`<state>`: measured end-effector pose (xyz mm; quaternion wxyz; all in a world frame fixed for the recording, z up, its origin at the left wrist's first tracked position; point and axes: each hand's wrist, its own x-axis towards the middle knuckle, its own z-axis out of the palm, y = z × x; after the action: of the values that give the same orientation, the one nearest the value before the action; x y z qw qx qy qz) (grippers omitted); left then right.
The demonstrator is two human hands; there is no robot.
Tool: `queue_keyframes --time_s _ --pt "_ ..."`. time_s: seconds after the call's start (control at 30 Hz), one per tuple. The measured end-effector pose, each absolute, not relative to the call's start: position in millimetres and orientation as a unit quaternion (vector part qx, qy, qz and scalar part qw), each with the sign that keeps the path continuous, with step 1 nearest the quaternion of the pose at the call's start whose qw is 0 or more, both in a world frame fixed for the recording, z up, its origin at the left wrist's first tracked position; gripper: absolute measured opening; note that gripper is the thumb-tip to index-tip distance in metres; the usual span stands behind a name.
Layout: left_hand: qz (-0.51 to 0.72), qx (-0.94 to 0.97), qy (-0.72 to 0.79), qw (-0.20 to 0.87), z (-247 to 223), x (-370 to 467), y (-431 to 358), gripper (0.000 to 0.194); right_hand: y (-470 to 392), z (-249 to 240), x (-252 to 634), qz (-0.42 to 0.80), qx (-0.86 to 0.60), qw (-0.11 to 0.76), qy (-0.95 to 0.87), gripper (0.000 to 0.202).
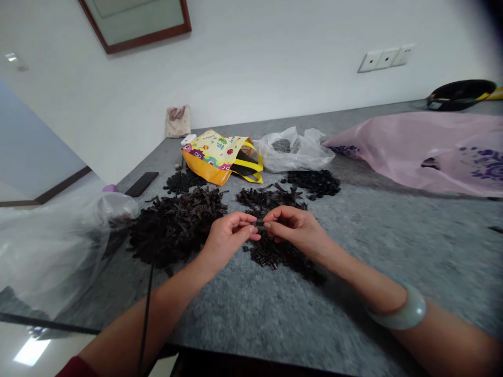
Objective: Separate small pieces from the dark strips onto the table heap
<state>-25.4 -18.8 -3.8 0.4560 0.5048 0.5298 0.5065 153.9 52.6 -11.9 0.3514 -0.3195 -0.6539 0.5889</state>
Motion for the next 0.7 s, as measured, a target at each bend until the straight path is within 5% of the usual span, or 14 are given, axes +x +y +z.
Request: queue_keyframes --time_s 0.7 --pt "0.499 0.528 0.541 0.424 -10.2 -22.2 -19.1 0.014 53.2 -11.9 153.1 0.653 -0.347 0.307 -0.599 0.025"
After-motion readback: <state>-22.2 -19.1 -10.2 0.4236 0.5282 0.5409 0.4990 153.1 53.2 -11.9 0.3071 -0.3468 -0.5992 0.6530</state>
